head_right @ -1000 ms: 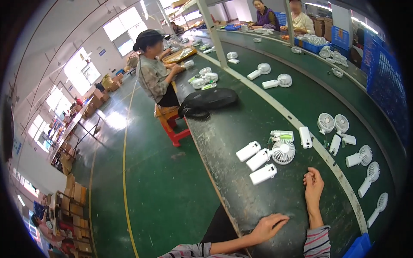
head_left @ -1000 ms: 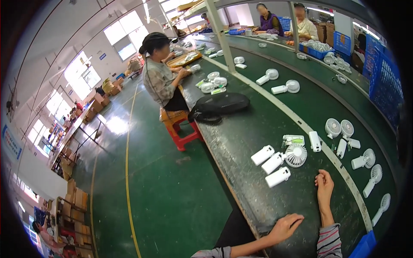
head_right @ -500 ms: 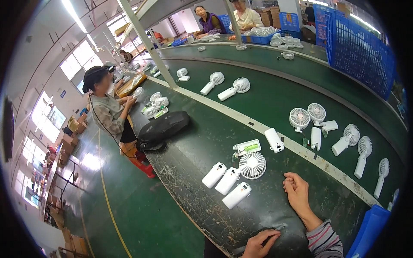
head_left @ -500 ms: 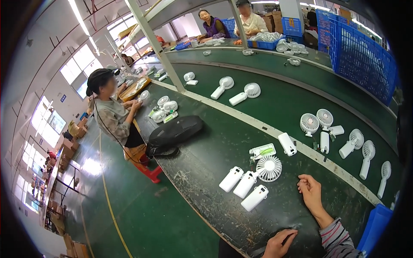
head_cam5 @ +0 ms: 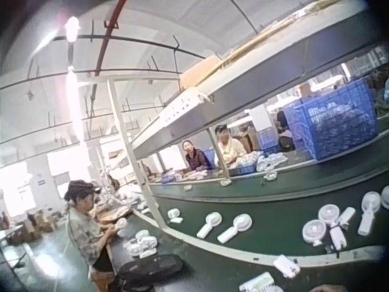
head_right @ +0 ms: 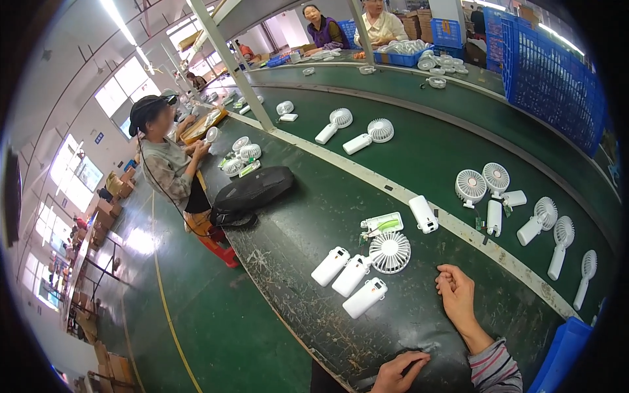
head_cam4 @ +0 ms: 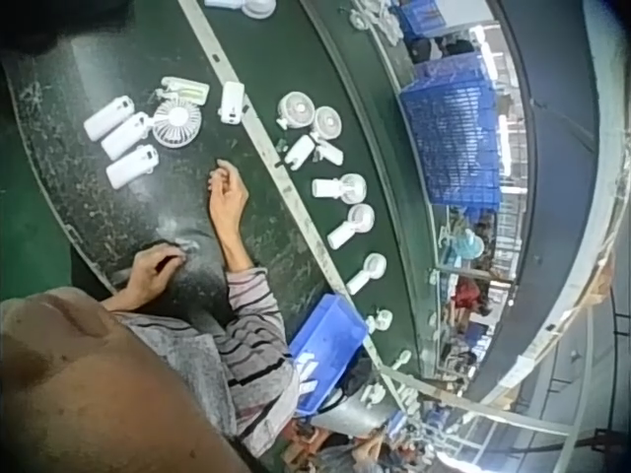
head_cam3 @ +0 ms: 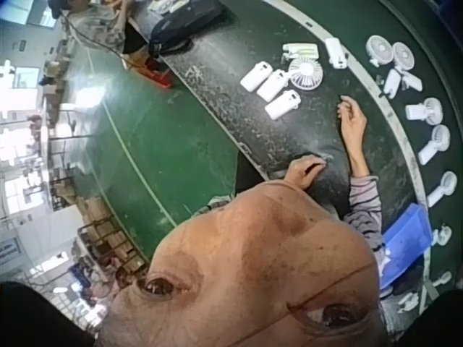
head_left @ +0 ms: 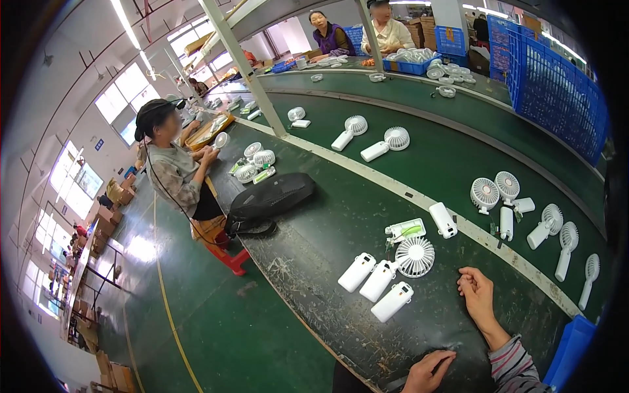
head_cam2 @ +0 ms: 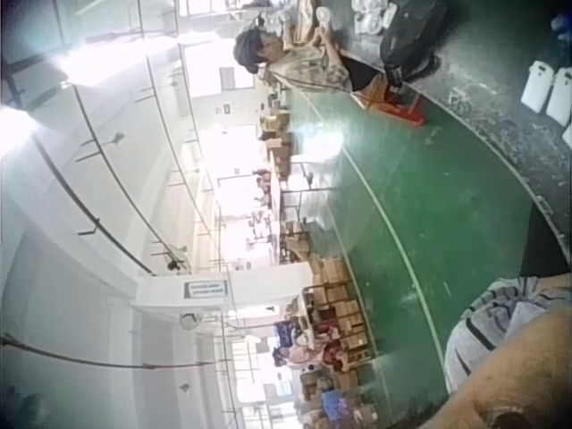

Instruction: The person assembles portable fans by fitting circuit boards, wires, and batteries into handle casings, snapping the plastic casing pieces together by hand, testing the fans, and placing assembled fans onto the conveyor belt.

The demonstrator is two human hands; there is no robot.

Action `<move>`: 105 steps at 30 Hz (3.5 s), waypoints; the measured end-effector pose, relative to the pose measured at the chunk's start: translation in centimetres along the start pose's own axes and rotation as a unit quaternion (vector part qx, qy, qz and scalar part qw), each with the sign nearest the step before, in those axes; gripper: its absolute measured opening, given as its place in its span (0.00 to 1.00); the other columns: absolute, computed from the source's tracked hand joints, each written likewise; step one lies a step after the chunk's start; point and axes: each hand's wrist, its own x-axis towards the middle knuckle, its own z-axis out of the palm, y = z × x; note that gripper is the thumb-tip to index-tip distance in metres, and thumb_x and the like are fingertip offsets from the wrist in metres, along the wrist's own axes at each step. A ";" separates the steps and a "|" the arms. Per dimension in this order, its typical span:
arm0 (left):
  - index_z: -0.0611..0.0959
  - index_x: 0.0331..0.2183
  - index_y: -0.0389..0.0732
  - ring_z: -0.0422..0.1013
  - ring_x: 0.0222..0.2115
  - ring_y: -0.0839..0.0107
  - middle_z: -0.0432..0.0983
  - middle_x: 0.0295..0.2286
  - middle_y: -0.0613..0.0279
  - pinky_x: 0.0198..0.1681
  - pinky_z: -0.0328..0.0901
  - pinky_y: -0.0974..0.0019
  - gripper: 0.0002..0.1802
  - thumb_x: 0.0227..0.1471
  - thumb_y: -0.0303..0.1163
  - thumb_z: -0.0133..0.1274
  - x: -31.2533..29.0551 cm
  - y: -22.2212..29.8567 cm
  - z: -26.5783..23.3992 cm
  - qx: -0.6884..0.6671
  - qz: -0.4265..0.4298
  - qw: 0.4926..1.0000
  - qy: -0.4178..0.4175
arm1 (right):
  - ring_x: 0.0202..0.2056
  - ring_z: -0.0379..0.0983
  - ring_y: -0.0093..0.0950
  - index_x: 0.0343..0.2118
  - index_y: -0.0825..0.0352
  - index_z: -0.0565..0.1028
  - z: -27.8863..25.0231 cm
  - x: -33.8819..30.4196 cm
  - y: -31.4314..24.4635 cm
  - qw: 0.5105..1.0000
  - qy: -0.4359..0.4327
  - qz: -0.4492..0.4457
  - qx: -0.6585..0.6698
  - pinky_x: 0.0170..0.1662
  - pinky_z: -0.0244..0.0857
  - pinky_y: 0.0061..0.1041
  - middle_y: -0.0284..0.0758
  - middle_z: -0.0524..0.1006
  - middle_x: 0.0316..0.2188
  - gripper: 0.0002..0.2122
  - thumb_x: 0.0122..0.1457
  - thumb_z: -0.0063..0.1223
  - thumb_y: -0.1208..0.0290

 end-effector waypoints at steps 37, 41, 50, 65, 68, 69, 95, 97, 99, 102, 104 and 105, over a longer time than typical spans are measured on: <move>0.73 0.43 0.33 0.68 0.36 0.77 0.72 0.36 0.60 0.42 0.62 0.75 0.15 0.50 0.24 0.50 20.5 -7.4 -30.8 -0.009 -0.039 0.976 0.216 | 0.24 0.62 0.13 0.39 0.70 0.70 1.1 -0.1 -0.4 0.994 0.021 0.050 -0.094 0.25 0.56 0.10 0.28 0.68 0.25 0.08 0.57 0.44 0.76; 0.74 0.40 0.33 0.69 0.36 0.74 0.72 0.34 0.61 0.41 0.63 0.74 0.14 0.48 0.20 0.50 16.0 -5.0 -28.7 0.067 0.110 0.962 0.242 | 0.25 0.62 0.13 0.39 0.71 0.70 1.3 0.1 0.0 0.992 0.032 0.055 -0.105 0.26 0.55 0.11 0.28 0.68 0.25 0.08 0.57 0.45 0.76; 0.72 0.44 0.38 0.58 0.53 0.62 0.64 0.49 0.59 0.55 0.50 0.58 0.20 0.46 0.31 0.52 5.2 -5.9 -19.8 0.463 0.043 0.868 0.172 | 0.25 0.63 0.13 0.38 0.70 0.71 0.8 0.1 0.3 0.998 -0.022 0.005 -0.053 0.27 0.57 0.12 0.27 0.70 0.25 0.08 0.56 0.45 0.76; 0.77 0.39 0.43 0.63 0.49 0.64 0.71 0.44 0.63 0.54 0.50 0.61 0.15 0.45 0.31 0.52 3.7 -5.8 -17.7 0.429 0.084 0.865 0.246 | 0.22 0.66 0.16 0.34 0.71 0.73 -0.5 0.2 0.5 0.995 -0.010 -0.072 -0.072 0.28 0.62 0.15 0.31 0.73 0.21 0.06 0.53 0.47 0.79; 0.77 0.39 0.43 0.63 0.49 0.64 0.71 0.44 0.64 0.54 0.51 0.61 0.15 0.45 0.31 0.52 3.5 -5.8 -17.9 0.437 0.086 0.860 0.248 | 0.22 0.66 0.17 0.34 0.71 0.73 -0.1 0.3 0.5 0.995 -0.012 -0.070 -0.076 0.28 0.62 0.16 0.32 0.74 0.22 0.06 0.53 0.47 0.78; 0.77 0.39 0.43 0.63 0.49 0.64 0.71 0.44 0.64 0.54 0.51 0.61 0.15 0.45 0.31 0.52 3.6 -5.9 -17.9 0.437 0.086 0.861 0.245 | 0.22 0.66 0.17 0.34 0.71 0.73 -0.1 0.5 0.5 0.995 -0.010 -0.068 -0.076 0.28 0.62 0.16 0.32 0.74 0.22 0.06 0.53 0.47 0.78; 0.73 0.44 0.37 0.68 0.37 0.66 0.73 0.37 0.58 0.43 0.63 0.64 0.18 0.48 0.26 0.48 -17.3 -25.1 -4.9 -0.286 -0.266 0.893 0.222 | 0.23 0.67 0.16 0.33 0.71 0.74 0.7 0.7 -0.6 0.997 -0.025 -0.020 -0.066 0.26 0.62 0.15 0.33 0.73 0.24 0.06 0.52 0.47 0.80; 0.74 0.44 0.37 0.68 0.37 0.66 0.73 0.37 0.58 0.43 0.63 0.64 0.18 0.47 0.26 0.48 -18.2 -25.8 -5.7 -0.264 -0.266 0.906 0.196 | 0.22 0.64 0.13 0.34 0.71 0.73 -0.2 0.9 0.5 0.996 -0.017 -0.035 -0.086 0.26 0.60 0.13 0.28 0.72 0.23 0.06 0.54 0.46 0.78; 0.74 0.43 0.37 0.68 0.36 0.66 0.73 0.37 0.58 0.43 0.63 0.64 0.18 0.47 0.26 0.48 -25.9 -26.3 -10.3 -0.238 -0.260 0.920 0.172 | 0.22 0.64 0.14 0.33 0.71 0.73 -0.4 1.0 0.7 0.995 -0.015 -0.028 -0.098 0.26 0.60 0.13 0.28 0.72 0.22 0.06 0.54 0.46 0.78; 0.74 0.43 0.37 0.68 0.36 0.66 0.73 0.36 0.57 0.43 0.63 0.64 0.18 0.47 0.27 0.49 -27.0 -26.1 -11.8 -0.202 -0.249 0.936 0.148 | 0.22 0.64 0.14 0.33 0.71 0.73 -0.2 1.3 0.7 0.996 -0.024 -0.030 -0.086 0.25 0.60 0.13 0.28 0.71 0.22 0.05 0.54 0.46 0.78; 0.74 0.43 0.37 0.68 0.36 0.66 0.74 0.36 0.57 0.43 0.63 0.64 0.18 0.47 0.27 0.49 -26.6 -25.5 -12.4 -0.177 -0.256 0.942 0.128 | 0.21 0.63 0.14 0.33 0.71 0.73 -0.1 1.1 0.1 0.995 -0.033 -0.026 -0.087 0.25 0.59 0.13 0.29 0.71 0.22 0.05 0.54 0.46 0.79; 0.74 0.43 0.37 0.68 0.36 0.66 0.74 0.36 0.57 0.42 0.63 0.64 0.17 0.47 0.27 0.49 -26.5 -25.2 -12.1 -0.165 -0.260 0.944 0.118 | 0.21 0.63 0.14 0.33 0.71 0.73 -0.1 1.1 0.0 0.995 -0.035 -0.022 -0.088 0.25 0.59 0.13 0.29 0.71 0.22 0.05 0.54 0.46 0.79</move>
